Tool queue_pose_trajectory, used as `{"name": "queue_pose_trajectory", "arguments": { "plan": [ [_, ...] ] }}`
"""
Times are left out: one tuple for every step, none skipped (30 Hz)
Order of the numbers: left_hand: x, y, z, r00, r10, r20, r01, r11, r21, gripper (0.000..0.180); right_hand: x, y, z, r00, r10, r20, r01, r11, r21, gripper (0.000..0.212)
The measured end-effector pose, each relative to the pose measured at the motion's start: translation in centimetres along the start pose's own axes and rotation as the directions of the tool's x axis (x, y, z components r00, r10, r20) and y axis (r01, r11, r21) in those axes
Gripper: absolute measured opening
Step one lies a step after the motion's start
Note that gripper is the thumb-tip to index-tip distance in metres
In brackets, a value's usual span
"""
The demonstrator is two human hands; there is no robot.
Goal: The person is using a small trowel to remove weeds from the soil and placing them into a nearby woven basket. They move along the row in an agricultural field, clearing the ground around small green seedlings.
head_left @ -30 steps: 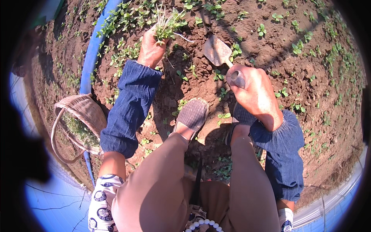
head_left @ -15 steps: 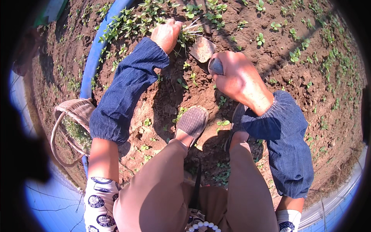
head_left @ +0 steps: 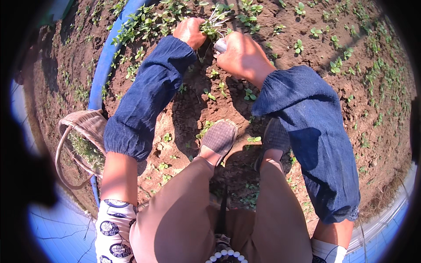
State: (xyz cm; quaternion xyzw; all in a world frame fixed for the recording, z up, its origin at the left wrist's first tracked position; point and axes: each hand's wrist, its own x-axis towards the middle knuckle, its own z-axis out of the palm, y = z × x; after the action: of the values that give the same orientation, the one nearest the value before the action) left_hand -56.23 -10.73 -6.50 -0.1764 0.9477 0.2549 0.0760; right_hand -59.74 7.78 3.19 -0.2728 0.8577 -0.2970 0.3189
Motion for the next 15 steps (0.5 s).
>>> {"name": "queue_pose_trajectory", "arguments": {
  "plan": [
    [0.0,0.0,0.1,1.0,0.001,-0.007,-0.001,1.0,-0.004,0.034,-0.3,-0.1,0.5,0.997,-0.031,-0.065,0.03,0.999,-0.013,0.022],
    [0.1,0.1,0.2,1.0,0.004,-0.013,-0.004,1.0,-0.01,0.035,-0.6,-0.2,0.7,0.99,-0.06,-0.131,0.057,0.998,-0.029,0.022],
    [0.3,0.4,0.6,1.0,-0.021,-0.021,0.021,1.0,-0.002,0.035,-0.8,0.0,0.6,0.999,0.045,-0.029,-0.045,0.999,0.005,0.021],
    [-0.3,-0.8,0.3,0.998,-0.016,-0.056,0.016,1.0,0.004,0.03,-0.6,-0.7,1.9,0.997,0.074,0.021,-0.074,0.997,0.001,0.019],
    [-1.1,-2.0,0.2,0.996,-0.012,-0.09,0.013,1.0,0.012,0.027,-0.6,-0.7,3.7,0.999,0.053,0.006,-0.053,0.998,0.034,0.018],
    [-1.1,-2.0,0.2,0.992,0.024,-0.122,-0.024,1.0,0.004,0.027,-0.8,-0.2,4.8,0.998,0.055,-0.035,-0.053,0.997,0.052,0.016],
    [-1.0,-2.1,0.2,0.993,0.028,-0.117,-0.031,0.999,-0.031,0.027,-0.8,0.5,5.6,0.999,0.019,-0.028,-0.018,0.999,0.036,0.016],
    [-0.7,-1.1,0.8,0.986,0.072,-0.15,-0.079,0.996,-0.042,0.026,-1.5,1.3,5.5,0.997,0.024,-0.071,-0.02,0.998,0.053,0.016],
    [-0.4,-0.4,1.2,0.985,0.098,-0.144,-0.105,0.994,-0.041,0.024,-2.0,2.2,5.3,0.997,0.03,-0.077,-0.026,0.998,0.063,0.015],
    [-0.4,-0.5,1.1,0.983,0.105,-0.15,-0.11,0.993,-0.031,0.023,-2.0,2.7,5.1,0.997,0.014,-0.07,-0.009,0.997,0.074,0.015],
    [-0.5,-0.6,1.0,0.982,0.096,-0.16,-0.102,0.994,-0.028,0.023,-2.1,3.2,5.1,0.992,-0.078,-0.102,0.09,0.988,0.123,0.012],
    [-0.7,-0.8,0.9,0.982,0.088,-0.17,-0.094,0.995,-0.025,0.022,-2.2,3.6,5.1,0.993,-0.073,-0.098,0.086,0.988,0.131,0.012],
    [-0.9,-0.9,0.8,0.981,0.08,-0.179,-0.085,0.996,-0.022,0.021,-2.3,3.9,5.3,0.993,-0.068,-0.093,0.081,0.987,0.14,0.012],
    [-1.0,-1.2,0.7,0.993,0.015,-0.118,-0.018,1.0,-0.023,0.02,-2.3,4.3,5.5,0.994,-0.063,-0.088,0.076,0.986,0.148,0.012],
    [-1.1,-1.4,0.6,0.994,-0.023,-0.111,0.015,0.998,-0.066,0.025,-2.2,5.5,5.6,0.99,-0.132,-0.051,0.138,0.978,0.155,0.015]
  ]
}}
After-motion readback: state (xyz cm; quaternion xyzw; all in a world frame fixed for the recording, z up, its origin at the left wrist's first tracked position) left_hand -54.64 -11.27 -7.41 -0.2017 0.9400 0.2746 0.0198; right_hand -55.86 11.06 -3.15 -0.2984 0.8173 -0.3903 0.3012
